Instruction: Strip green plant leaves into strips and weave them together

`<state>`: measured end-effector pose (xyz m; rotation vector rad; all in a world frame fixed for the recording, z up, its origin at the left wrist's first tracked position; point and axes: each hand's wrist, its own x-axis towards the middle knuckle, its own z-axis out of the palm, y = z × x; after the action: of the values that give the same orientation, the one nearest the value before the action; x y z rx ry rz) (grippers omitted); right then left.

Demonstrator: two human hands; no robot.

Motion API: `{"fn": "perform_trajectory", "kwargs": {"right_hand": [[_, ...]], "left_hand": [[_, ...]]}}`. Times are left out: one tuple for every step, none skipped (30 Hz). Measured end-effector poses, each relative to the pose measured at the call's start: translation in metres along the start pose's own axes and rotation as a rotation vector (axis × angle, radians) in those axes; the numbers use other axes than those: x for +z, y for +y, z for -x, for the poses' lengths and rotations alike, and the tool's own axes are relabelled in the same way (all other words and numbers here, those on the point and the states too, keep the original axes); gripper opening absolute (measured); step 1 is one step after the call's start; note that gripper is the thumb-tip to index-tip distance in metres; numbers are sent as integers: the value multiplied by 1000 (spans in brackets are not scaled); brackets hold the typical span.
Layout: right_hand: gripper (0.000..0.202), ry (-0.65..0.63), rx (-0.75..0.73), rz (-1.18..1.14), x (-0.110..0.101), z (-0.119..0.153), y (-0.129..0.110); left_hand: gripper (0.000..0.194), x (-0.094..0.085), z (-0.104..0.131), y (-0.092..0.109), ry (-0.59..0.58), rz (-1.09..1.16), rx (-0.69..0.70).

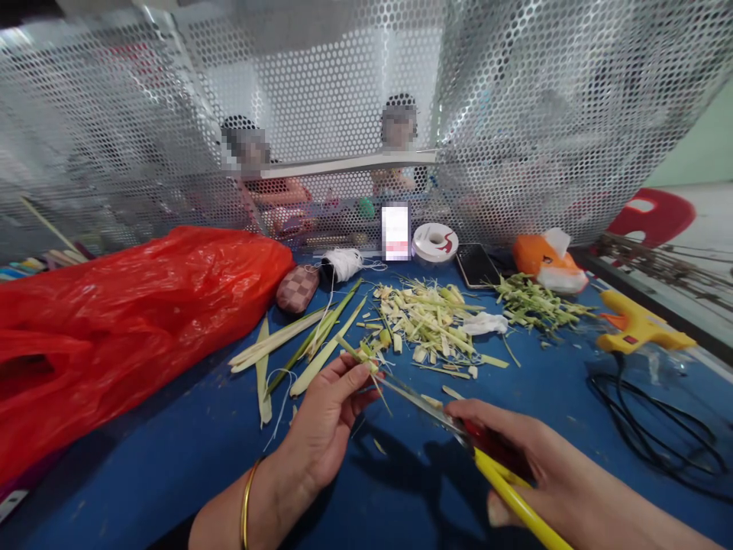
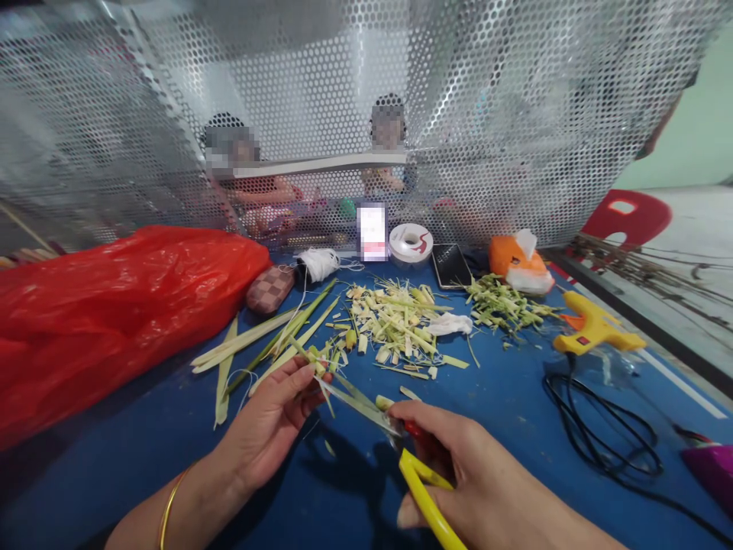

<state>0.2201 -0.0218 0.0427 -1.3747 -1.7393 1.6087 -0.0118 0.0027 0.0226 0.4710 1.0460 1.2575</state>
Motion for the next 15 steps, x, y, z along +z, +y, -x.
{"fn": "perform_trajectory", "kwargs": {"right_hand": [[57,20,-7,14,1,-1,1],[57,38,-13,32,3,-1,2],[57,53,-18,52,3,-2,4],[58,68,-18,74,4,-2,7],[58,75,-19,96,4,-2,10],[59,77,-22,118,4,-3,12],[58,78,-30,136,4,-3,15],[57,81,-41,154,4,-3,17],[56,85,-56,172,4,-3,18],[56,90,-72,192,4,-3,19],[55,97,-90,212,4,-4,19],[56,106,-106,232,4,-4,19],[56,114,-122,253,4,-5,19],[56,121,-136,270,4,-5,19],[56,126,-147,284,4,-5,18]], "left_hand": [[25,-1,0,-1,4,-7,-3],[24,-2,0,-3,7,-12,-3],[25,-3,0,-4,10,-15,-4],[25,-3,0,-5,10,-16,-6],[26,-3,0,-6,7,-18,-13],[27,-3,0,-7,3,-21,-25],[27,-2,0,-7,-2,-25,-40],[27,-1,1,-8,-6,-30,-58],[26,0,2,-8,-7,-35,-75],[25,1,3,-9,-5,-42,-93],[24,2,4,-10,-3,-52,-109],[23,2,5,-10,-3,-69,-123],[23,3,6,-11,-9,-90,-132],[22,3,7,-11,-19,-113,-137],[22,3,8,-11,-31,-134,-140]]}}
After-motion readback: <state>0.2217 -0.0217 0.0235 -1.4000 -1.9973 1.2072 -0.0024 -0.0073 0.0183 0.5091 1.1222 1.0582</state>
